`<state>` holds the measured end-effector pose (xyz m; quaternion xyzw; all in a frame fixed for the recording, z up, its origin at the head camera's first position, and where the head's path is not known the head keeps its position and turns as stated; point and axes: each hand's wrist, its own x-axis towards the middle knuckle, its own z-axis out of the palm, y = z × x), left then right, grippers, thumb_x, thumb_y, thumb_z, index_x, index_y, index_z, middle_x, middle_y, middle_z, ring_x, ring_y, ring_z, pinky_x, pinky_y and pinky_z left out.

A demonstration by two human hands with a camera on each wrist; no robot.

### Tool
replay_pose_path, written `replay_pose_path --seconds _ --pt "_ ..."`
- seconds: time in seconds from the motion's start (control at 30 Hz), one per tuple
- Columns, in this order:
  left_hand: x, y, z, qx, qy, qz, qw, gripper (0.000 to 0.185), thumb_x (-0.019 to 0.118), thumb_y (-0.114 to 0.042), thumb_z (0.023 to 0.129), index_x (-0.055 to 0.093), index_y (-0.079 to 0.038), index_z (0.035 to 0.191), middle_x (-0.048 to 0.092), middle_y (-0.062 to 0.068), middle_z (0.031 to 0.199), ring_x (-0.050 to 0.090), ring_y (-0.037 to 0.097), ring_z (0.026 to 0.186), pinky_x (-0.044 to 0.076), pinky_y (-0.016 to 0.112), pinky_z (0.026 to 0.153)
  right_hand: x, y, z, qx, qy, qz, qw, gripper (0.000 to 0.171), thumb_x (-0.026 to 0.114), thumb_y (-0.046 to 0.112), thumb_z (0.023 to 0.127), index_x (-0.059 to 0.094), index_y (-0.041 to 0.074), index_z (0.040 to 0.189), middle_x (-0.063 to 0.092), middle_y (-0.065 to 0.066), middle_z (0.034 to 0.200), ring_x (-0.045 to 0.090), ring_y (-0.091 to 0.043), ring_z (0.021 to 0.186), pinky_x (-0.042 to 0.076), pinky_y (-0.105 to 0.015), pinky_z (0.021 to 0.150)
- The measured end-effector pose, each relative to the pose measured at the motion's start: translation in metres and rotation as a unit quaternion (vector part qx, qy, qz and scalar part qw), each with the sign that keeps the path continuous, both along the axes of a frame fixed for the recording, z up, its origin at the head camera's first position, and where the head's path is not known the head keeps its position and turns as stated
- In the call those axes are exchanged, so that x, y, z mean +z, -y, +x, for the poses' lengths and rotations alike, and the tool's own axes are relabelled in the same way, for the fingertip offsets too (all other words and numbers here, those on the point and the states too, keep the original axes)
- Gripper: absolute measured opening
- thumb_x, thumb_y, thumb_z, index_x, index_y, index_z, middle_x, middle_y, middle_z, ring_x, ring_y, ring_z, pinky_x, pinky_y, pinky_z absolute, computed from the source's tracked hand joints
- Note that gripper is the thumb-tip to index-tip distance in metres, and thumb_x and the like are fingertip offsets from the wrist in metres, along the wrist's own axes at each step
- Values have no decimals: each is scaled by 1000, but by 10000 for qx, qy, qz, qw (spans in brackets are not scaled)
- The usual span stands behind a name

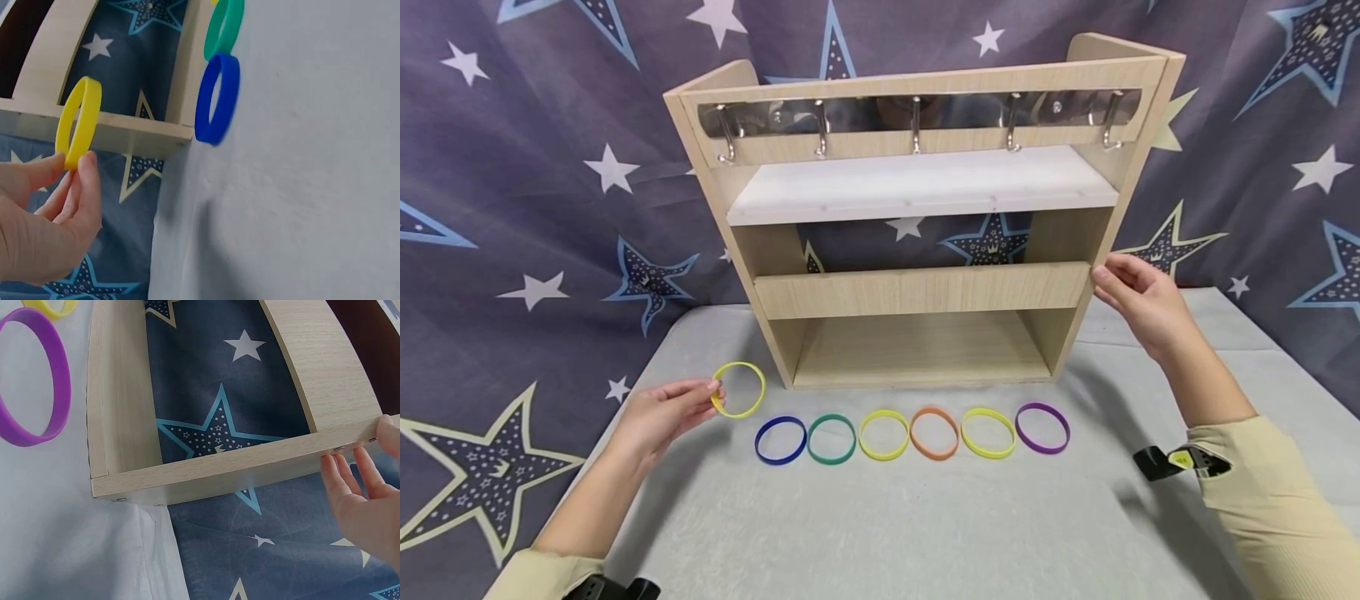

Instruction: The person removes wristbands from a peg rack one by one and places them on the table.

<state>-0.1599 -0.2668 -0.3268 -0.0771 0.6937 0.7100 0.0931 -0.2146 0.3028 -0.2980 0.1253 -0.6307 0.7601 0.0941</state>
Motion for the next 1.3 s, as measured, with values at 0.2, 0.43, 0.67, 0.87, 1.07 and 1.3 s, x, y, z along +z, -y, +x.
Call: replay_pose_path --seconds 0.2,0.43,0.67,0.87,1.07,1.3 --pt "-13 9 -1 -197 56 -530 9984 15 66 -12 91 70 -22 81 73 -11 78 69 0 77 60 18 76 0 0 0 -13 4 8 10000 12 64 7 91 65 16 99 64 10 89 62 1 85 55 -9 81" --pt "-27 22 -1 -345 129 -1227 9918 17 66 -9 90 68 1 104 73 -8 80 70 3 77 61 18 74 0 0 1 0 11 -7 10000 12 64 6 91 65 16 99 64 10 89 61 1 86 56 -9 81" --pt "-30 26 3 -272 213 -2632 9641 41 64 -10 91 56 20 118 73 -4 79 67 0 69 61 20 69 0 1 1 37 30 -34 10000 13 62 5 92 65 15 99 64 9 89 62 1 86 56 -9 81" --pt "-36 28 4 -206 184 -3314 9431 36 67 -11 88 62 17 109 72 -3 73 65 0 62 60 19 62 1 1 1 63 12 -63 10000 14 60 3 92 65 15 99 64 8 88 62 0 85 56 -10 81" --pt "-38 25 6 -249 168 -3337 9422 34 67 -8 87 62 20 107 71 -1 72 65 2 61 60 19 60 1 1 1 47 -4 -60 10000 15 59 2 93 65 15 98 64 8 88 62 1 84 56 -10 80" --pt "-40 22 6 -213 91 -3681 9295 29 66 -9 87 66 15 103 73 4 75 67 5 62 61 22 61 1 0 1 103 -34 -155 9998 17 58 0 93 65 15 97 65 8 87 63 0 84 56 -10 80"
